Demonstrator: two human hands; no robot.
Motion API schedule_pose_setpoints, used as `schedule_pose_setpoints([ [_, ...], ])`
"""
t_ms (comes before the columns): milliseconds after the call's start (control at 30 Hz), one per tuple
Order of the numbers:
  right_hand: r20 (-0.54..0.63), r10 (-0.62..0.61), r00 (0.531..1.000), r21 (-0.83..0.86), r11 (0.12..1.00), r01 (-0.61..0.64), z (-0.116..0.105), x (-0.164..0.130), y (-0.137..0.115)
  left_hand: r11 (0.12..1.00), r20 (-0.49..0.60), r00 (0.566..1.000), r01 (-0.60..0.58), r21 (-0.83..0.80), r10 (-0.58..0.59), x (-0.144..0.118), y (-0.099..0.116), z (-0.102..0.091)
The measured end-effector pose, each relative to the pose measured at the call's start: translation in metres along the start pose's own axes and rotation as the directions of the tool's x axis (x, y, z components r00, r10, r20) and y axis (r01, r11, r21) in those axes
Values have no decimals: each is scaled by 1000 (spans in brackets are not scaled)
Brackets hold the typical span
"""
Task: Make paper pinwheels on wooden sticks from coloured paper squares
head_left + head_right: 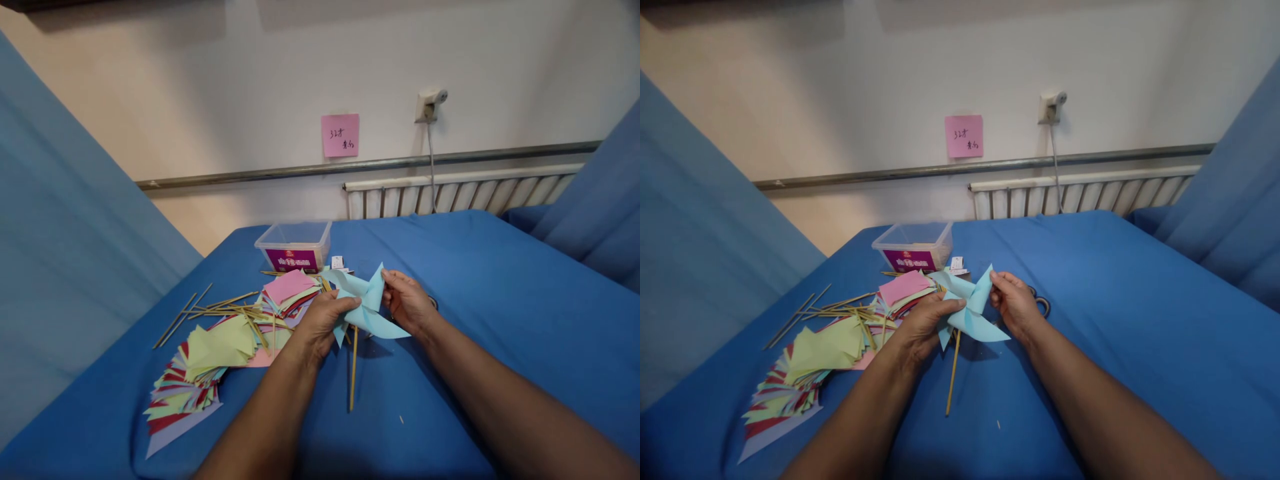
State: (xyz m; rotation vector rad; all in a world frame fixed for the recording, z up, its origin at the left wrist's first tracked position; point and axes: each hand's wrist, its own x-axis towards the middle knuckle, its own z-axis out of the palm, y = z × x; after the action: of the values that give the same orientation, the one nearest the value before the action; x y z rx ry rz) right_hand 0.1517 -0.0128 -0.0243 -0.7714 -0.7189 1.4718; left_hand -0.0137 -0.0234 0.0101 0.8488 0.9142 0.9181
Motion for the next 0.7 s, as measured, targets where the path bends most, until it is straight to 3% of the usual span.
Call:
schedule_pose_setpoints([
  [233, -114, 3, 993, 64, 998, 4, -10, 9, -1, 1000, -8, 1000, 23, -17, -24, -1, 4, 1],
  [333, -160, 62, 985, 26, 998, -58, -7, 6, 4, 995, -97, 994, -53, -86, 45, 1, 7, -2],
  [433, -5, 205, 979, -121, 971, -204, 6, -7, 11, 979, -218, 969, -146, -143, 113, 3, 12, -6],
  [567, 300, 382, 874, -281, 911, -302, 21, -28, 20, 961, -291, 943, -220, -170, 164, 3, 16, -11],
  [700, 326, 374, 868, -360, 898, -252, 24, -33, 30, 957, -324, 926, -250, -146, 193, 3, 16, -11],
])
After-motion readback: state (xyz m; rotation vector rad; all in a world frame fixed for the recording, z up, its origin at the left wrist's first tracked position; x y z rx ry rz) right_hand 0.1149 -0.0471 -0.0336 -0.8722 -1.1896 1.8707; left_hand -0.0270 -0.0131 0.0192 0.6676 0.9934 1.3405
